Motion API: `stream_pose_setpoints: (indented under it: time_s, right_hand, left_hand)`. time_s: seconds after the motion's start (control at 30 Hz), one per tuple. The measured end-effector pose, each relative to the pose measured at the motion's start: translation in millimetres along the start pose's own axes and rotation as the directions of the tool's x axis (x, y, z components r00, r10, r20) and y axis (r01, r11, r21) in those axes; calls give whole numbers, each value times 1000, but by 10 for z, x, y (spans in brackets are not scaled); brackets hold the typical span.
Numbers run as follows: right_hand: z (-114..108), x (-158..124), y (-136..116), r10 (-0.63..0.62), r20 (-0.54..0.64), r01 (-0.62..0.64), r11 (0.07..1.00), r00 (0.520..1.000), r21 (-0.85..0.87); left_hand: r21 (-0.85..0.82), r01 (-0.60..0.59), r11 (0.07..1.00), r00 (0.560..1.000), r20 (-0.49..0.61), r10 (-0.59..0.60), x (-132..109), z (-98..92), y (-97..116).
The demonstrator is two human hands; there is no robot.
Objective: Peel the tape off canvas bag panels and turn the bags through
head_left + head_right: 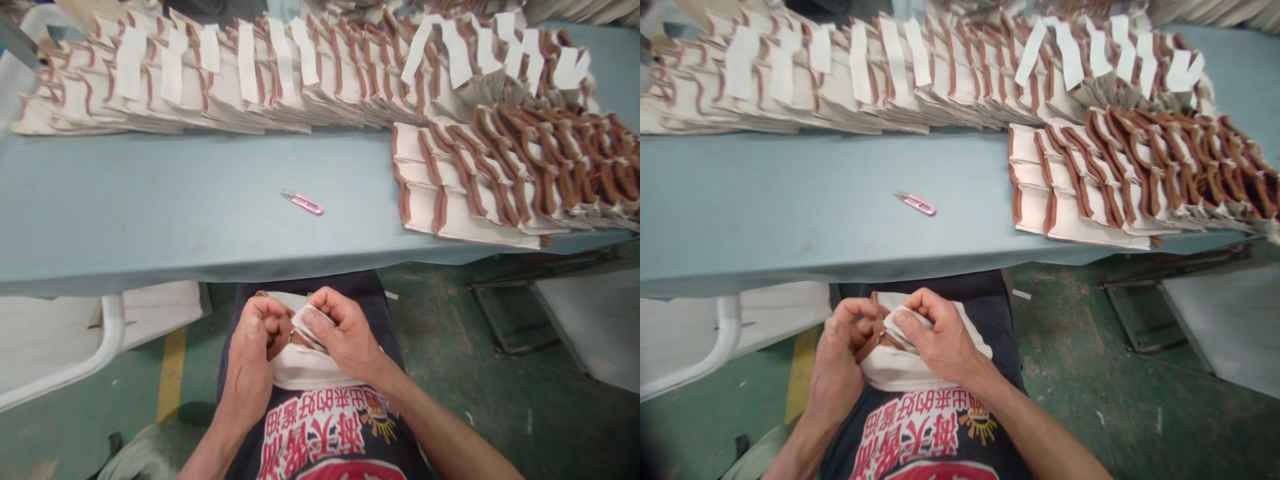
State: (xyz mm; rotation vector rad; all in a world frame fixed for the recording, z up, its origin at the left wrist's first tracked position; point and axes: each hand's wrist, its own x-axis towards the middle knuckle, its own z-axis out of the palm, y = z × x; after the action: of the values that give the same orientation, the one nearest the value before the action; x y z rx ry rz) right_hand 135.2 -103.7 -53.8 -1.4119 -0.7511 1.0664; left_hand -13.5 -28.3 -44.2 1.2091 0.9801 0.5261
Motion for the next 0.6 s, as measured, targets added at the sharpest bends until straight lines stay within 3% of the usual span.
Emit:
stream_pose_setpoints:
  time_s: [0.13, 0.27, 0.4, 0.6]
  right_hand:
    - [26, -100, 133, 21, 10, -20, 993, 1000, -115]
    - [36, -192, 235, 17, -26, -24, 961, 1000, -276]
    - [73, -235, 314, 82, -28, -86, 960, 996, -267]
    - [103, -255, 329, 180, 11, -171, 953, 984, -248]
  left_hand:
    - [215, -59, 975, 996, -46, 70, -51, -80, -135]
    - [333, -93, 938, 995, 11, 94, -93, -196, -160]
    - [440, -152, 885, 988, 79, 130, -124, -260, -89]
    - [694, -311, 650, 949, 186, 256, -168, -318, 69]
